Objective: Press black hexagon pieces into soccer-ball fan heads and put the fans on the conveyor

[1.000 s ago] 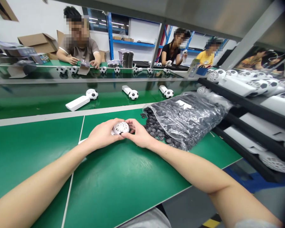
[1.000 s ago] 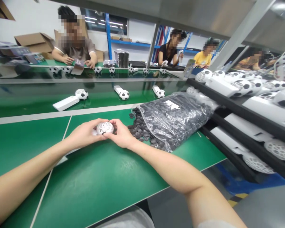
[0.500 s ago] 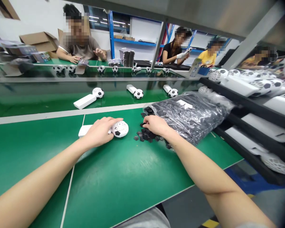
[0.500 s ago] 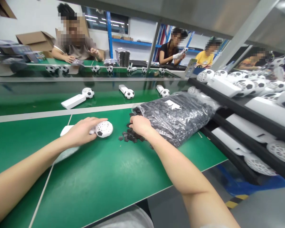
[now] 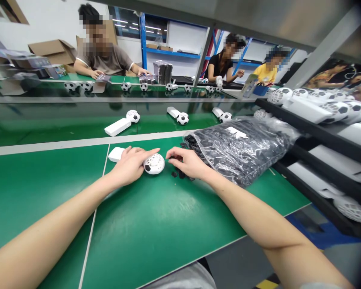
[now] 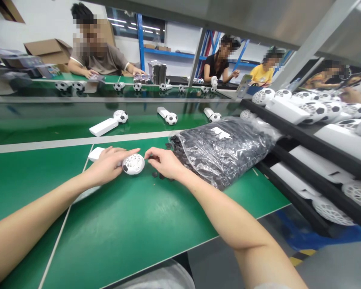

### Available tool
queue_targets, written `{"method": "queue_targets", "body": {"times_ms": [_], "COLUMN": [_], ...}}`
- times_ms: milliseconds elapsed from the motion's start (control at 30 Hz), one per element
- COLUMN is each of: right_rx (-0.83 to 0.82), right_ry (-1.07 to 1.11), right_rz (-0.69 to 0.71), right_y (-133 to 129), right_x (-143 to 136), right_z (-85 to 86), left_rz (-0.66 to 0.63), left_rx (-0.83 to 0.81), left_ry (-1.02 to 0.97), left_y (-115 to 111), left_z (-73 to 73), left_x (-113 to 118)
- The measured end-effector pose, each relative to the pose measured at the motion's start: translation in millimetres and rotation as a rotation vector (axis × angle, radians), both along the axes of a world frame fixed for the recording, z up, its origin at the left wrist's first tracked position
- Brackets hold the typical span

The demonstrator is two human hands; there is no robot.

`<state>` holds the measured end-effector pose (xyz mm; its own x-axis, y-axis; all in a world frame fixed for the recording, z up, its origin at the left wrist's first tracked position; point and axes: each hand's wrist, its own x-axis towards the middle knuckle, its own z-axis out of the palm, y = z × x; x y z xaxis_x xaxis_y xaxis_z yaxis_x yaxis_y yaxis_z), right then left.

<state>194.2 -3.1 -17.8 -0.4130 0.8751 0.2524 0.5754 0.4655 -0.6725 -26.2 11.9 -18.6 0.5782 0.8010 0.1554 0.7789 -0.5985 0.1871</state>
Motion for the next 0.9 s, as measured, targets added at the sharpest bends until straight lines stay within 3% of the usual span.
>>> {"method": "queue_targets", "body": {"times_ms": [133, 267, 600, 900], "right_rx": [-0.043, 0.097, 0.249, 0.241], "right_ry": [0.079, 0.001, -0.009, -0.274], "right_rz": [0.106, 0.157, 0.025, 0.019], "right_y": [-3.3, -1.7, -0.8, 2.6], "right_x": [-3.0, -1.4, -2.2, 0.3], "right_z": [3.3, 2.4, 0.8, -5.0], "left_rz": [-0.01, -0.014, -0.027, -0.061], "left_rx": [-0.018, -0.02, -0.002, -0.04], "left_ry": [-0.015, -0.02, -0.022, -0.052], "left_y": [-0.4, -0.9, -1.3, -5.4], "left_z": [-0.3, 0.3, -0.8, 4.0], "left_x": [0.4, 0.3, -0.2, -2.0]}}
